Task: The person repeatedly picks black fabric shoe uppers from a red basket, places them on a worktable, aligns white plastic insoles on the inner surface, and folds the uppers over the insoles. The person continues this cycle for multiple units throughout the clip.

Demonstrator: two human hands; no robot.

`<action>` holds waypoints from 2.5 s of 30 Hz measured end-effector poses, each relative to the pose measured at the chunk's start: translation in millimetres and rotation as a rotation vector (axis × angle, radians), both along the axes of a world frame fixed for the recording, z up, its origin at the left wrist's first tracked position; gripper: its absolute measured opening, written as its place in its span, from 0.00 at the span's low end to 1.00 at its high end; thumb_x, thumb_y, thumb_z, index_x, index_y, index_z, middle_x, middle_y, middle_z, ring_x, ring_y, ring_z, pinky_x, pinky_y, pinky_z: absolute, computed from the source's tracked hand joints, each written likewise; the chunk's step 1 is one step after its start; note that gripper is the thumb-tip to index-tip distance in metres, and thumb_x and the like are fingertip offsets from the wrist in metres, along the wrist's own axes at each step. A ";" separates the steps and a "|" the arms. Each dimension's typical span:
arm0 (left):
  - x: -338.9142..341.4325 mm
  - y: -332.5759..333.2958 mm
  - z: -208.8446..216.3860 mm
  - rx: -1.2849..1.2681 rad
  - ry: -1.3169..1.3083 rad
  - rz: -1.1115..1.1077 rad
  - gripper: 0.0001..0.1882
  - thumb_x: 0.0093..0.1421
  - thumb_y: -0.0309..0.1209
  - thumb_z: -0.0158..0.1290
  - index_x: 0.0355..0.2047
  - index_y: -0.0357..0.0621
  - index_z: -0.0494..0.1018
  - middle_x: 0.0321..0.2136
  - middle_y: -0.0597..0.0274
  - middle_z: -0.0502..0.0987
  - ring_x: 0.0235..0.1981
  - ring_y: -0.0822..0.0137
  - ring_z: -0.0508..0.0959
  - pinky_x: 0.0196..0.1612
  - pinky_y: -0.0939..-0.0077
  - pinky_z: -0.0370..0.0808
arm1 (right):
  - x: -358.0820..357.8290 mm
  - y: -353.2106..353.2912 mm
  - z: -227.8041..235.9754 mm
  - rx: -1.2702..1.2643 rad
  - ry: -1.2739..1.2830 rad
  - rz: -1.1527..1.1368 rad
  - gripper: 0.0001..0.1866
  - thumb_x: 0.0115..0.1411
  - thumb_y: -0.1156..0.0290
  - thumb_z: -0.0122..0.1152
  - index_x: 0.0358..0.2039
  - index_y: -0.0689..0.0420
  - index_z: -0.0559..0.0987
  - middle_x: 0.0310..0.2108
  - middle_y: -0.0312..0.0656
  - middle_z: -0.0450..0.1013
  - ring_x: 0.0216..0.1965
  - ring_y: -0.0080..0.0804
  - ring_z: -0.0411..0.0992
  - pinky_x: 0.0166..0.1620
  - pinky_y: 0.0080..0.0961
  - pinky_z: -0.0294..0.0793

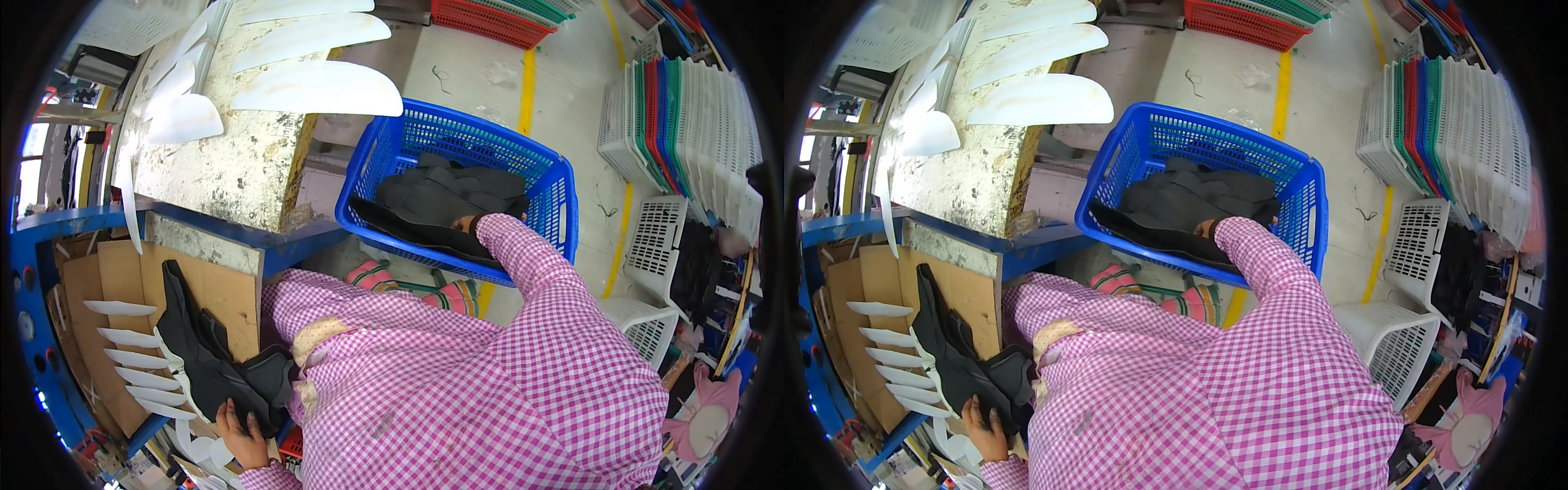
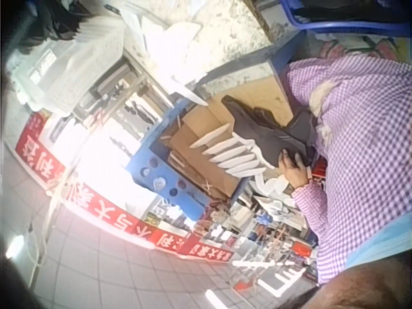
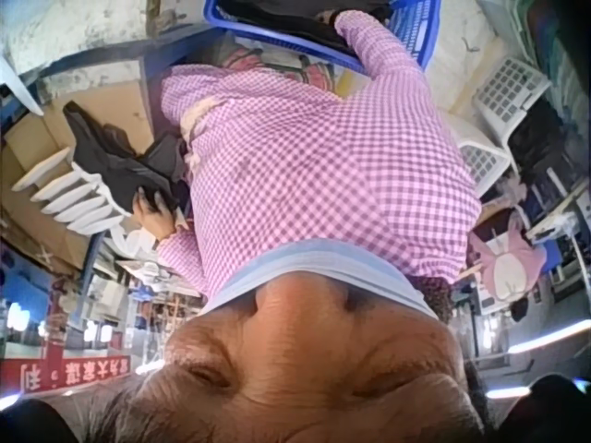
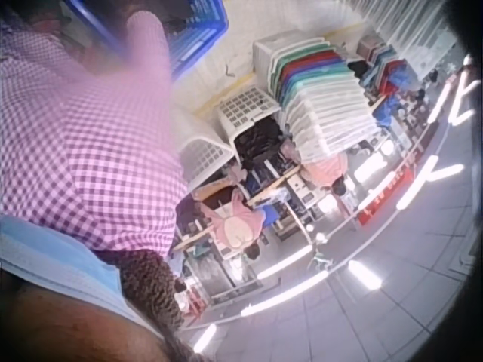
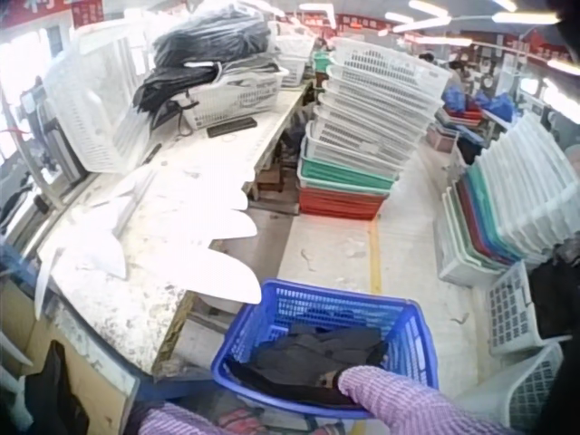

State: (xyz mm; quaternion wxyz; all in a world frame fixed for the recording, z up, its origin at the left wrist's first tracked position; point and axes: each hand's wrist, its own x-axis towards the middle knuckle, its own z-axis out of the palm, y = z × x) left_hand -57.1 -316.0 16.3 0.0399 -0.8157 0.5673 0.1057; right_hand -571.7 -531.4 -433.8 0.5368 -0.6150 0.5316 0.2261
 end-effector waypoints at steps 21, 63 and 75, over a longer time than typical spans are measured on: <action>5.4 -3.4 -1.0 0.041 -0.041 0.032 0.23 0.53 0.23 0.53 0.51 0.34 0.68 0.48 0.45 0.68 0.49 0.45 0.69 0.53 0.63 0.66 | -57.5 -54.4 -39.7 -0.233 0.169 -0.154 0.74 0.18 0.51 0.82 0.66 0.51 0.47 0.68 0.54 0.41 0.67 0.55 0.42 0.67 0.43 0.47; 18.7 -22.8 -19.4 -0.149 -0.148 0.067 0.07 0.53 0.22 0.54 0.32 0.35 0.69 0.32 0.50 0.70 0.35 0.48 0.72 0.40 0.62 0.69 | -28.9 -109.3 28.7 0.125 0.064 -0.195 0.49 0.24 0.58 0.82 0.54 0.51 0.74 0.52 0.49 0.71 0.53 0.46 0.68 0.57 0.35 0.67; 54.0 -0.1 -21.5 -0.409 0.336 0.233 0.15 0.62 0.25 0.49 0.49 0.34 0.69 0.29 0.63 0.71 0.27 0.74 0.69 0.33 0.80 0.69 | -142.1 -37.6 253.3 -0.500 0.063 -0.917 0.37 0.31 0.67 0.80 0.44 0.68 0.77 0.40 0.49 0.77 0.42 0.38 0.75 0.49 0.30 0.72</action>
